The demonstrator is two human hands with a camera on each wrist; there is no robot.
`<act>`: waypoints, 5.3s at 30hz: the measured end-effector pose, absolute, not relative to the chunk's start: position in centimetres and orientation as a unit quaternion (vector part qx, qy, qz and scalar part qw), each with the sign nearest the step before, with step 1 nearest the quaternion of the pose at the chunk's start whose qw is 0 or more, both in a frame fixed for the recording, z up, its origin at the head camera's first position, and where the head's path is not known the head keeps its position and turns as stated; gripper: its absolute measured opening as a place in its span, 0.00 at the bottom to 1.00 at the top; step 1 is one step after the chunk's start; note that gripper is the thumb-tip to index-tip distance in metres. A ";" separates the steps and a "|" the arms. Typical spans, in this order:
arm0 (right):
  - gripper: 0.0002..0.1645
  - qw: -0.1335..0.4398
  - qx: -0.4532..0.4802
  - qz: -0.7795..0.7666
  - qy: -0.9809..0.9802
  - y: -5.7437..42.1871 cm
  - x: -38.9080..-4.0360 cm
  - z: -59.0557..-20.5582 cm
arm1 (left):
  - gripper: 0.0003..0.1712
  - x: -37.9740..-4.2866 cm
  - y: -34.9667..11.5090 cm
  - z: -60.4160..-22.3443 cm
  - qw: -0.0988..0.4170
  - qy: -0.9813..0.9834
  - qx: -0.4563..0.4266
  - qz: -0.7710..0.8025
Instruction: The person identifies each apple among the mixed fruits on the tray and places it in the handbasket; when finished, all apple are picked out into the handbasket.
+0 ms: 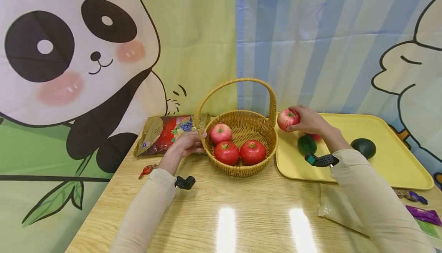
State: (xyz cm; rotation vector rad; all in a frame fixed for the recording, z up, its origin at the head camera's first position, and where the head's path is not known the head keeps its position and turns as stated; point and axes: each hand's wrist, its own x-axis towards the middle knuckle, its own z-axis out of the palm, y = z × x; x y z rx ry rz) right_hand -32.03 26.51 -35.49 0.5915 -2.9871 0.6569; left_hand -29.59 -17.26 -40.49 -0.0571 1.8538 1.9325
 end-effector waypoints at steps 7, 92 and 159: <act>0.49 0.021 0.200 0.206 -0.958 27.1 -31.0 -34.0 | 0.21 -29.6 -17.2 -40.5 0.225 0.673 -0.027 0.704; 0.50 0.005 0.190 0.277 -0.942 10.3 -33.4 -38.5 | 0.25 -29.7 -17.2 -40.7 0.220 0.672 -0.019 0.707; 0.40 0.101 0.326 0.238 -0.909 23.0 -25.5 -33.9 | 0.22 -29.8 -17.2 -41.2 0.225 0.661 -0.026 0.715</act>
